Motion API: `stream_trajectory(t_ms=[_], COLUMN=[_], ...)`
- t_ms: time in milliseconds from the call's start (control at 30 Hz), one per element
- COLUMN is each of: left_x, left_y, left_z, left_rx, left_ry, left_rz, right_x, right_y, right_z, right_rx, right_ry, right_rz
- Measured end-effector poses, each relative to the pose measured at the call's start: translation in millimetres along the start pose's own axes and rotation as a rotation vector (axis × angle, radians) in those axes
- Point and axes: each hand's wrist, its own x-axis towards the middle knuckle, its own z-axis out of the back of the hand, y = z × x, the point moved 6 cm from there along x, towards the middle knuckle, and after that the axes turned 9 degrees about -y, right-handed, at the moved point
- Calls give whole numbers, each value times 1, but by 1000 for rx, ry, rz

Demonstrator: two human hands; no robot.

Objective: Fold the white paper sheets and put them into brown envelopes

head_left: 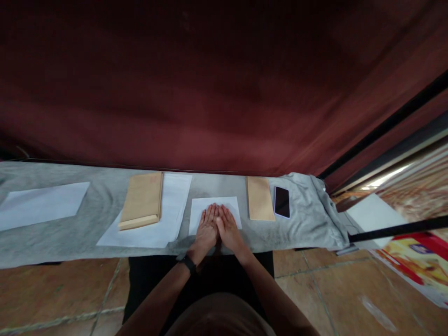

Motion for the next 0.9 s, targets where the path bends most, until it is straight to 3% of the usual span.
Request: stream_trajectory(t_ms=[100, 300, 667, 900], left_x=[-1, 2, -2, -7], left_y=[5, 20, 46, 52], left_z=[-3, 12, 23, 28], left_rx=[54, 18, -93, -56], left_ry=[12, -39, -185, -202], left_rz=[-2, 33, 195, 258], right_x=[9, 12, 8, -1], right_y=[0, -11, -36, -42], right_z=[-12, -7, 4, 12], right_rx=[-135, -250, -315, -327], right_ry=[44, -25, -126, -158], right_rz=[73, 121, 46, 17])
